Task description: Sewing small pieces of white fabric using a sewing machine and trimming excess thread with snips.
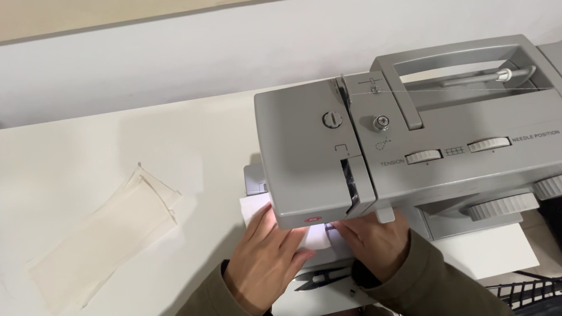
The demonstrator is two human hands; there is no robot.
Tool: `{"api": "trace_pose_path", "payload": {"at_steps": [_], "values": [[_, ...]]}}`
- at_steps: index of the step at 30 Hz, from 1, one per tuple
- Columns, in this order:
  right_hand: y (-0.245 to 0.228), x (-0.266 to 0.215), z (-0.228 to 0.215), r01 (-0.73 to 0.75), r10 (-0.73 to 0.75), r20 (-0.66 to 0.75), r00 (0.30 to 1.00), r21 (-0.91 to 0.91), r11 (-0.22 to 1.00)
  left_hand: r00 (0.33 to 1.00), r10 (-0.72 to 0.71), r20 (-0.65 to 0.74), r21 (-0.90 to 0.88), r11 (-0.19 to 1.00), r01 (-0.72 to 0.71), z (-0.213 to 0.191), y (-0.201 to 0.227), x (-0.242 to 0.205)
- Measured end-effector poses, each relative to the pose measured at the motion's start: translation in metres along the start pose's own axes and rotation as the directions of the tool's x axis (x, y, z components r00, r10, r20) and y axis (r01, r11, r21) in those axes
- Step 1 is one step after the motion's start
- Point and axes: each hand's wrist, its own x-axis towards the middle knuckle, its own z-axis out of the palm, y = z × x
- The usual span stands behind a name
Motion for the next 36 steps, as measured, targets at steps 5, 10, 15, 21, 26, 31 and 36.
{"api": "trace_pose_path", "payload": {"at_steps": [5,10,15,21,26,31,36], "values": [[0.035,0.017,0.000,0.117,-0.108,-0.130,0.986,0.067,0.991,1.000,-0.026,-0.001,-0.018,1.000,0.026,0.007,-0.003,-0.004],[0.050,0.023,-0.002,0.124,-0.111,-0.148,0.983,0.082,0.989,1.000,-0.027,-0.010,-0.024,0.999,0.027,0.003,0.001,0.000],[0.051,0.024,-0.007,0.144,-0.132,-0.139,0.981,0.081,0.986,0.999,-0.039,0.003,-0.053,0.998,0.039,0.007,-0.003,-0.002],[0.050,0.025,-0.015,0.168,-0.157,-0.127,0.979,0.083,0.982,0.999,-0.031,-0.041,-0.069,0.997,0.028,0.004,-0.002,0.002],[0.043,0.026,-0.024,0.194,-0.184,-0.118,0.976,0.084,0.977,0.999,-0.050,0.001,-0.069,0.996,0.050,0.007,-0.004,-0.001],[0.042,0.030,-0.034,0.224,-0.216,-0.109,0.970,0.072,0.972,0.999,-0.040,0.017,-0.081,0.996,0.041,0.004,-0.005,0.001],[0.007,0.003,-0.026,0.031,-0.033,0.031,0.999,0.073,0.997,0.995,-0.043,0.093,-0.055,0.997,0.048,0.000,-0.005,0.003]]}}
